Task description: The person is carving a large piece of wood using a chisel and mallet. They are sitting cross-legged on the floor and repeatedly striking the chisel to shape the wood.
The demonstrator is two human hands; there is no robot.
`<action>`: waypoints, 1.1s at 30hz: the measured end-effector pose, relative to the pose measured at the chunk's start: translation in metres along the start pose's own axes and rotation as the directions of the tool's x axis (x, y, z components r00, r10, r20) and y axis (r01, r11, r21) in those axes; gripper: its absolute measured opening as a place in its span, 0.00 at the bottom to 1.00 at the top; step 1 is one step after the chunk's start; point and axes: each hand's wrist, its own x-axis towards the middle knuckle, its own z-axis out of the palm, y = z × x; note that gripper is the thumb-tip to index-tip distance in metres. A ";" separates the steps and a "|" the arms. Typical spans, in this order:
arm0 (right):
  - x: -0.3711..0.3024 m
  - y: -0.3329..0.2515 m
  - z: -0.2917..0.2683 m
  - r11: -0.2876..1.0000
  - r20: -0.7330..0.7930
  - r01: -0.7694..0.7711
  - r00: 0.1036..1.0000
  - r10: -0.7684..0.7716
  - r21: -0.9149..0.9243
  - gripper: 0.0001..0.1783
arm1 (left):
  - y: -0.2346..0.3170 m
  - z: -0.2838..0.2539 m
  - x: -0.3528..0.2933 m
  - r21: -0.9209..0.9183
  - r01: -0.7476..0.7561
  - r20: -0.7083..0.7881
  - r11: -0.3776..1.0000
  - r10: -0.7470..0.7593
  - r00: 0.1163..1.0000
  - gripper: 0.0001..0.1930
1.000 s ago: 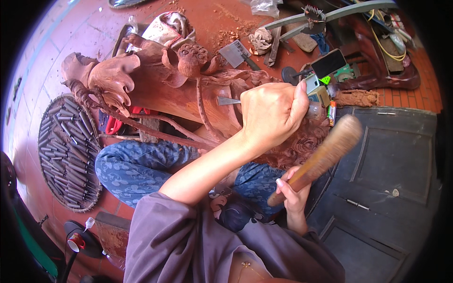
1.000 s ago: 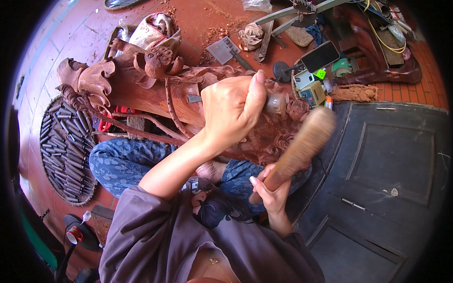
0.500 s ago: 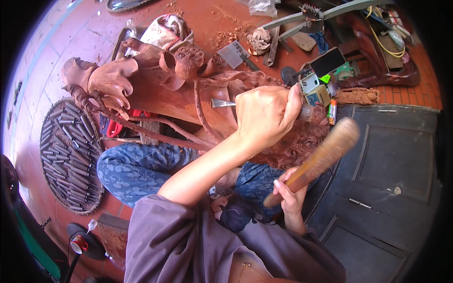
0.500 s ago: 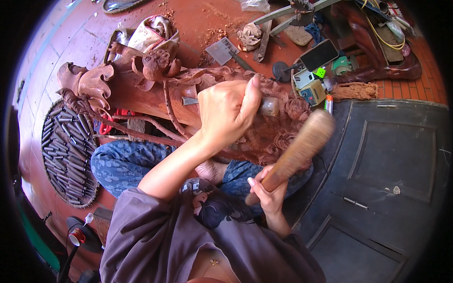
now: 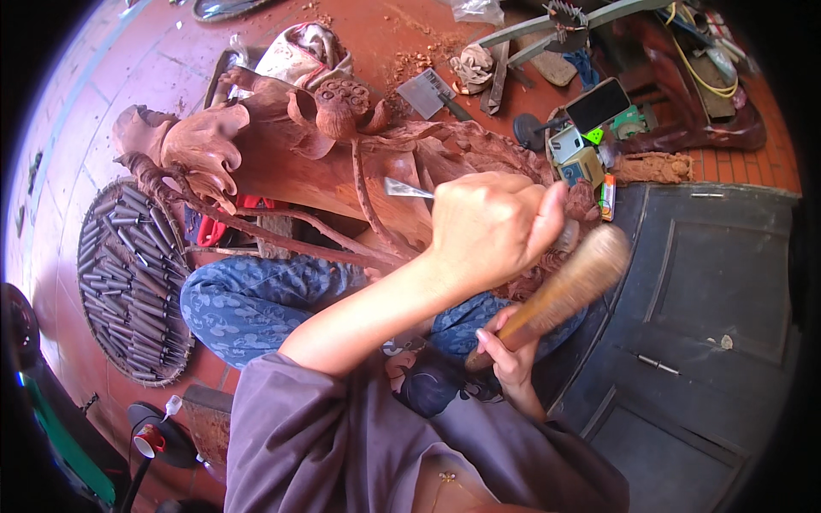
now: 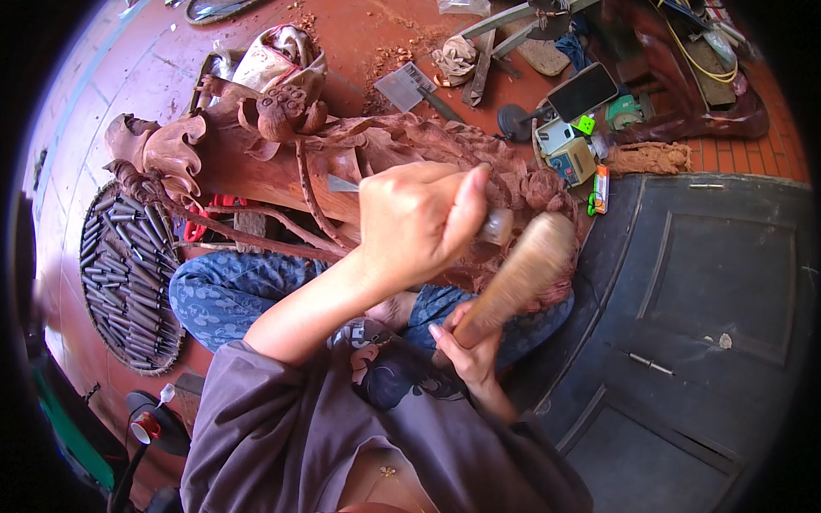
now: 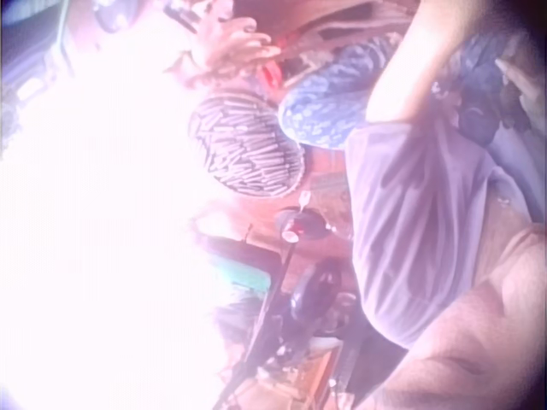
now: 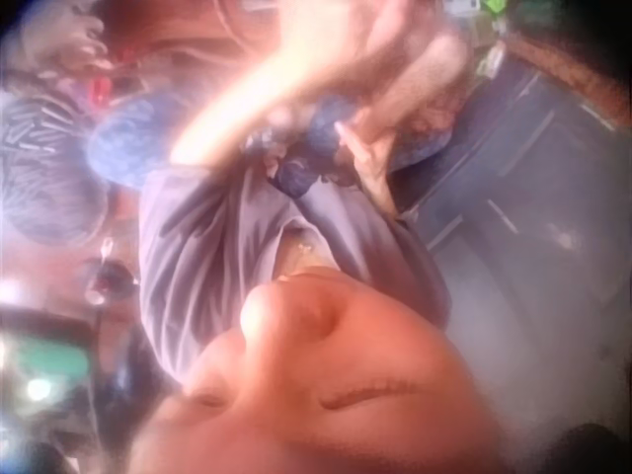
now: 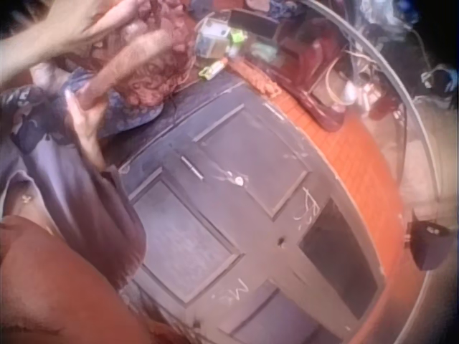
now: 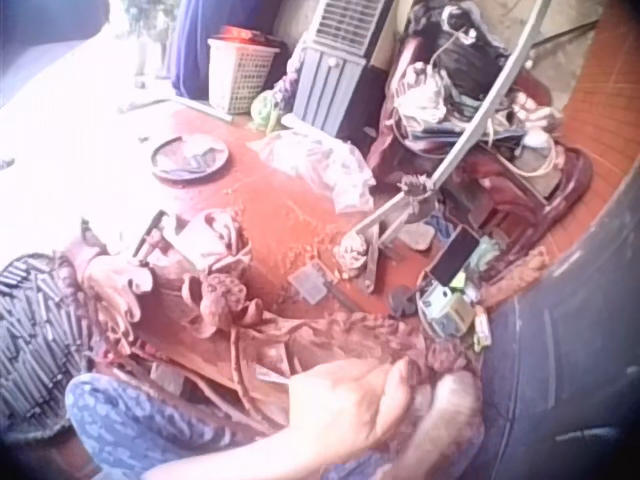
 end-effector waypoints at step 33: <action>0.007 0.016 0.004 0.999 -0.089 0.047 0.995 -0.047 0.003 0.13 | -0.020 0.002 0.006 0.021 0.105 0.054 0.994 -0.106 0.993 0.24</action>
